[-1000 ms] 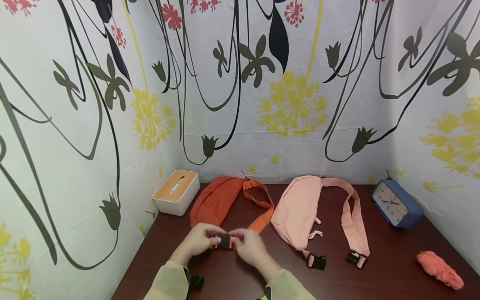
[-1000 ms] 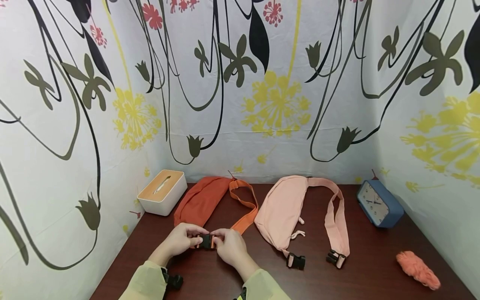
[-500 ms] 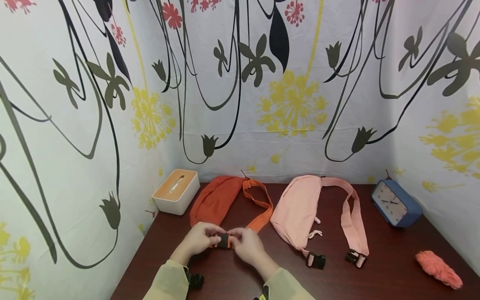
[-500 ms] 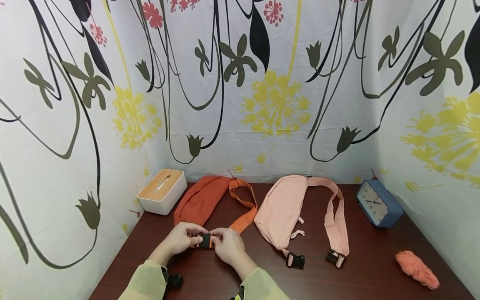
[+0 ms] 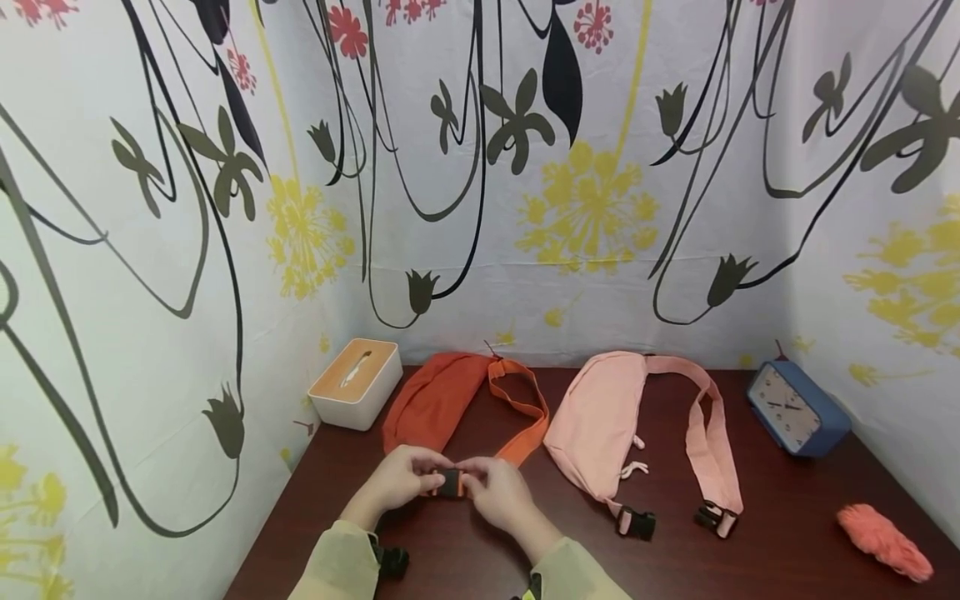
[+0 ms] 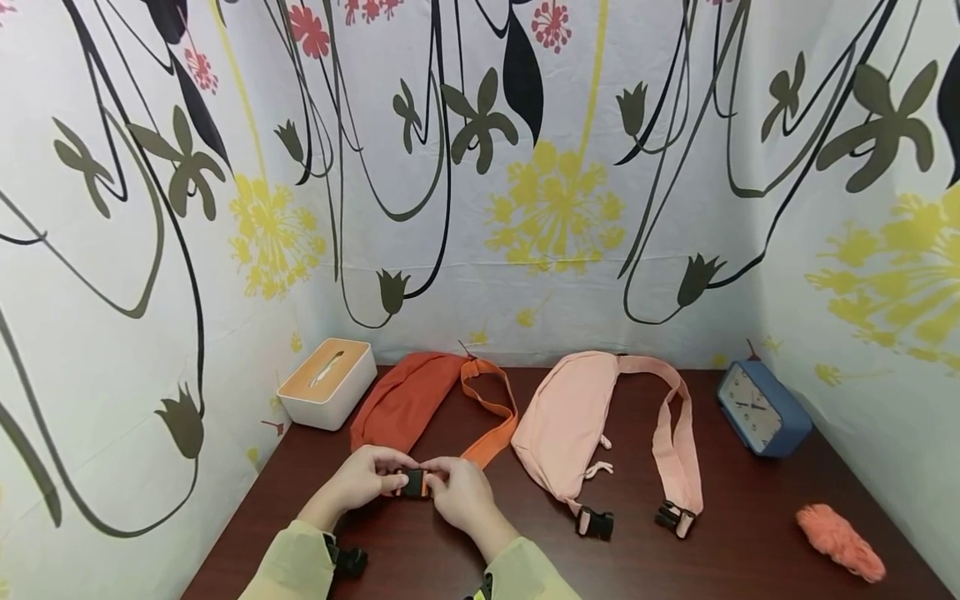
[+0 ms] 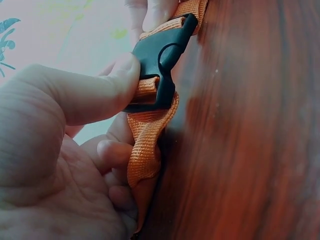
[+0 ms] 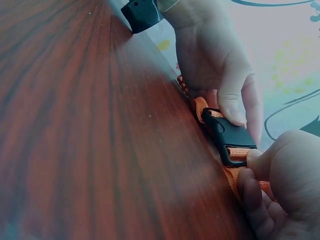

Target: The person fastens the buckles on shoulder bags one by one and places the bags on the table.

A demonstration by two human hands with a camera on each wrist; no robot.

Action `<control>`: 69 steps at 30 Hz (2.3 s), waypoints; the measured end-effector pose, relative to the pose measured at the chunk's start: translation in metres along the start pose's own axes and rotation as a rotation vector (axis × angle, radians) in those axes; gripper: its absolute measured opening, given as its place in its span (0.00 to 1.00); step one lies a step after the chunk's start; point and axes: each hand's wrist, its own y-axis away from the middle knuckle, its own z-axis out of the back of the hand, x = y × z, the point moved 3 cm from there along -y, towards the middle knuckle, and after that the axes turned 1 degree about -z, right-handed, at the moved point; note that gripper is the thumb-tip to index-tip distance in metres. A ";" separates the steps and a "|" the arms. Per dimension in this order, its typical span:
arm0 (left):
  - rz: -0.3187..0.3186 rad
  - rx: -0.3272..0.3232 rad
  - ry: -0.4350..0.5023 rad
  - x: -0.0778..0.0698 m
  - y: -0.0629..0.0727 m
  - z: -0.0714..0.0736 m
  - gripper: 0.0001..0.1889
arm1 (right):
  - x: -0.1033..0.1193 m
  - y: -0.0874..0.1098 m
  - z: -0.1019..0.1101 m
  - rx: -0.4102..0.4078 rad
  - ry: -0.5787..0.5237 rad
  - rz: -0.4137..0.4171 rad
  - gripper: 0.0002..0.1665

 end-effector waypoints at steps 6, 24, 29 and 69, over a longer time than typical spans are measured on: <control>-0.009 0.007 -0.007 0.002 -0.001 0.000 0.10 | 0.000 0.000 0.001 -0.006 -0.007 0.029 0.11; 0.012 0.018 0.003 0.001 0.002 0.000 0.11 | -0.001 0.002 0.000 -0.020 0.029 0.056 0.11; 0.004 0.020 -0.005 0.001 0.002 0.001 0.11 | -0.001 0.002 0.000 -0.023 0.037 0.061 0.11; -0.312 -0.215 -0.446 -0.084 -0.024 -0.071 0.16 | -0.026 0.067 0.184 -0.229 0.186 0.368 0.13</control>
